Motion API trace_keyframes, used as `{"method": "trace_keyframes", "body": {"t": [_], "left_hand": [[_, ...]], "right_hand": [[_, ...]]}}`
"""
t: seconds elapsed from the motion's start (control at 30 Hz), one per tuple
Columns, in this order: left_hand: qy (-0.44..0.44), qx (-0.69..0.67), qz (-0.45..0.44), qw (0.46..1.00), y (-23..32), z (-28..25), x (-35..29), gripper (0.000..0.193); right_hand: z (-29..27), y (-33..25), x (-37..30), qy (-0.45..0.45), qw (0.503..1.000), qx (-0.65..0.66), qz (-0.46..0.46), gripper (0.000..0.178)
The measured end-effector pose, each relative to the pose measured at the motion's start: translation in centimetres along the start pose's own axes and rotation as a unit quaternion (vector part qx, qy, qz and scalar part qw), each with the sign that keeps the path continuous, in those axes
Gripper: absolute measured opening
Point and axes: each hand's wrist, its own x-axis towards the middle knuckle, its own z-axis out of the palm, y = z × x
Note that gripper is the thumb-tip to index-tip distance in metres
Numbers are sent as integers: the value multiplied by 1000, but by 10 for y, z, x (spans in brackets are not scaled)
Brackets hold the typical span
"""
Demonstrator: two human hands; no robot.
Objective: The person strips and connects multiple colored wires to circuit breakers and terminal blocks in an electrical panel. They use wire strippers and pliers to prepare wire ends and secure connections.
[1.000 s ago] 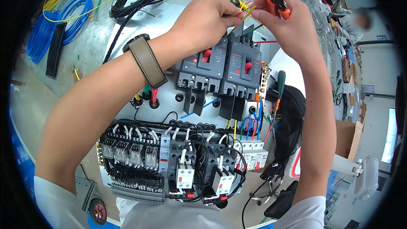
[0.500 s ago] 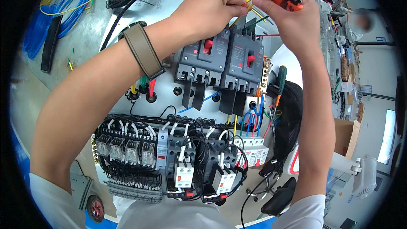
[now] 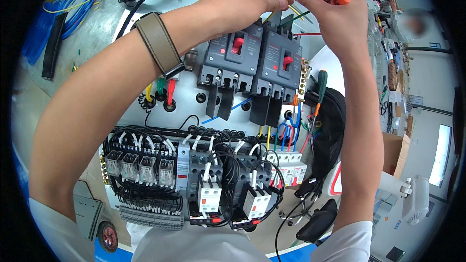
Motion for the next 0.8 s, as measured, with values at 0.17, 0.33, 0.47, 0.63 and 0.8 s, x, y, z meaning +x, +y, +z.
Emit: {"method": "trace_keyframes", "body": {"t": [0.17,0.33,0.47,0.63,0.8], "left_hand": [[-8,-4,-15,1000,6,0,-2,17],[6,-14,6,1000,-2,1,0,17],[4,-8,2,1000,0,3,2,17],[11,-18,4,1000,1,3,1,18],[10,-13,11,1000,2,4,0,17]], "right_hand": [[-2,4,3,-17,999,39,25,14],[-2,-4,8,-31,997,-35,67,15],[-2,7,5,-19,998,41,36,15],[-2,4,6,-32,997,36,52,16],[0,6,3,-16,997,56,41,16]]}}
